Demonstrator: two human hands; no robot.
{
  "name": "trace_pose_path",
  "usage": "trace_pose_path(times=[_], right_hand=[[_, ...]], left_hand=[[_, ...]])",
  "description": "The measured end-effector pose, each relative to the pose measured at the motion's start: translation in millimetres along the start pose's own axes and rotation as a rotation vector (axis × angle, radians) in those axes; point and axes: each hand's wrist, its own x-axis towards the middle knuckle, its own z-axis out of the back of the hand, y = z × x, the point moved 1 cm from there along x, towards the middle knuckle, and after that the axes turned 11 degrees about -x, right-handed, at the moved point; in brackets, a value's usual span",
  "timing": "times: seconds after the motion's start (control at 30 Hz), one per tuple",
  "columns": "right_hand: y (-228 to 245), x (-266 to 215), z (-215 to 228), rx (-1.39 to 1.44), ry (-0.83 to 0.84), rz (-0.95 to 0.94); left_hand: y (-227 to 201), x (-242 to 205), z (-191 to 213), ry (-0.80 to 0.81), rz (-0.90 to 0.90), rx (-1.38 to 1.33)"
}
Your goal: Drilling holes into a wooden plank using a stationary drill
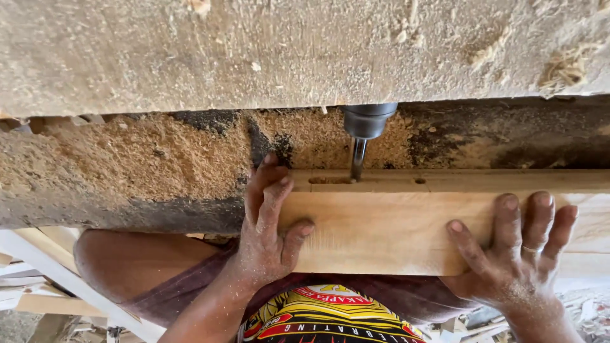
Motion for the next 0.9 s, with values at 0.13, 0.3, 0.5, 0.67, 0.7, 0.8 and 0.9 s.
trace_pose_path(times=[0.13,0.3,0.5,0.67,0.7,0.8,0.9], right_hand=[[1,3,2,-0.014,-0.023,0.008],[-2,-2,-3,-0.04,-0.028,0.014],[2,11,12,0.0,-0.073,0.006],[0,14,16,0.018,-0.052,0.0],[0,16,18,0.03,-0.044,-0.003],[-3,18,18,0.01,-0.047,0.009],[-1,22,19,0.025,-0.083,-0.012]], left_hand=[[1,3,-1,0.002,-0.003,0.014],[0,7,-1,-0.008,-0.041,0.028],[-4,8,-2,-0.007,0.012,0.03],[-5,12,-3,-0.006,-0.011,0.045],[-6,14,-4,-0.014,-0.024,0.03],[-6,13,-4,-0.009,0.007,0.061],[-6,15,-5,-0.014,-0.014,0.084]])
